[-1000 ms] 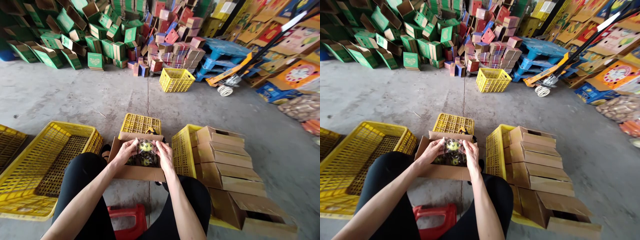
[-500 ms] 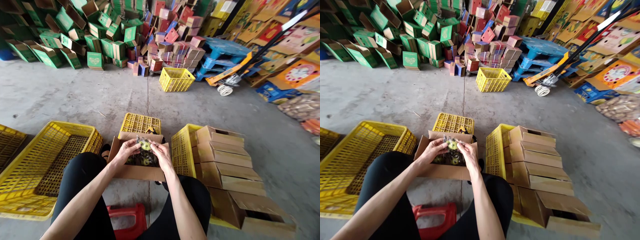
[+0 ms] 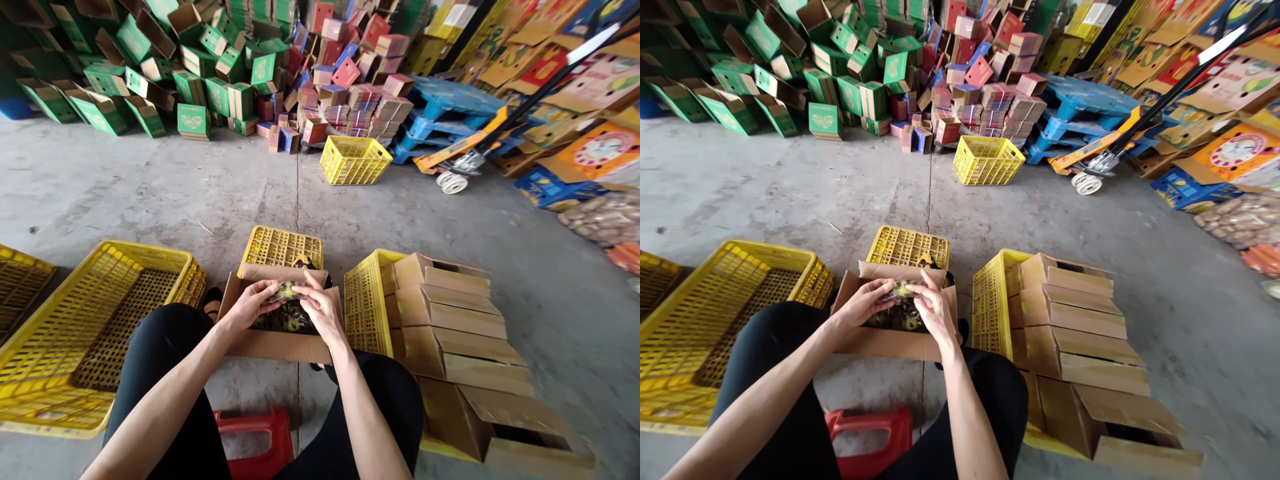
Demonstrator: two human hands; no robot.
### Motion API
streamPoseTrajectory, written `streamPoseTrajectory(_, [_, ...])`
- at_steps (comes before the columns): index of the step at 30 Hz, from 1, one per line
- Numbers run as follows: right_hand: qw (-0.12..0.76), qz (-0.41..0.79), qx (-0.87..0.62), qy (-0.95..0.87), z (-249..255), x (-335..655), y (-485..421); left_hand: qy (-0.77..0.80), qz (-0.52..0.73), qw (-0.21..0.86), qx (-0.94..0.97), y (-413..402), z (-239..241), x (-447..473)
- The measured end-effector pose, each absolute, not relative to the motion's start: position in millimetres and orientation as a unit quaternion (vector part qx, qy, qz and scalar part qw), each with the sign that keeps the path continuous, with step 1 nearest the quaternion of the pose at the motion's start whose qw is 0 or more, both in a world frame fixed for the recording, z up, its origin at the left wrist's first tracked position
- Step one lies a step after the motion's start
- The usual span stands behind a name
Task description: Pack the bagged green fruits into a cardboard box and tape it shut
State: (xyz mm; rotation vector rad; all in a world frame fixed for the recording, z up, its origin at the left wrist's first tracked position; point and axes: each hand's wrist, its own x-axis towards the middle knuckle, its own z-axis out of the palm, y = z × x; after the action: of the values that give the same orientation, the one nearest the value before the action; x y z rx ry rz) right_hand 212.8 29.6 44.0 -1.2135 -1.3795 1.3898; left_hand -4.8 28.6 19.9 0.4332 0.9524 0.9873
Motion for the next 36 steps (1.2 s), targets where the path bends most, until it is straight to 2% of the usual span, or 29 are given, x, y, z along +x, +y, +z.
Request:
streamPoseTrajectory(4, [0.455, 0.608, -0.49, -0.429, 33.5, 214.3, 33.8, 0.437, 0.478, 0.732, 0.213, 27.4, 21.5, -4.7])
streamPoseTrajectory(7, [0.452, 0.632, -0.518, -0.356, 28.2, 213.9, 34.5, 0.442, 0.457, 0.733, 0.243, 25.0, 24.4, -1.8])
streamPoseTrajectory(16, [0.448, 0.601, -0.547, -0.373, 30.6, 213.2, 32.7, 0.456, 0.453, 0.728, 0.239, 24.2, 17.4, 4.9])
streamPoseTrajectory(25, [0.467, 0.591, -0.537, -0.379, 25.2, 210.4, 32.3, 0.5, 0.479, 0.66, 0.292, 24.3, 10.5, 3.8])
streamPoseTrajectory(28, [0.456, 0.592, -0.542, -0.384, 25.5, 214.0, 32.7, 0.543, 0.489, 0.597, 0.33, 28.0, 14.2, -1.7])
streamPoseTrajectory(31, [0.444, 0.588, -0.548, -0.397, 23.7, 217.9, 33.7, 0.629, 0.479, 0.458, 0.407, 34.3, 16.4, -14.4])
streamPoseTrajectory(33, [0.432, 0.579, -0.555, -0.413, 20.2, 219.5, 34.6, 0.674, 0.432, 0.385, 0.459, 37.4, 16.0, -22.1])
streamPoseTrajectory(36, [0.41, 0.565, -0.56, -0.446, 12.7, 220.3, 36.6, 0.695, 0.354, 0.353, 0.516, 38.4, 12.8, -26.4])
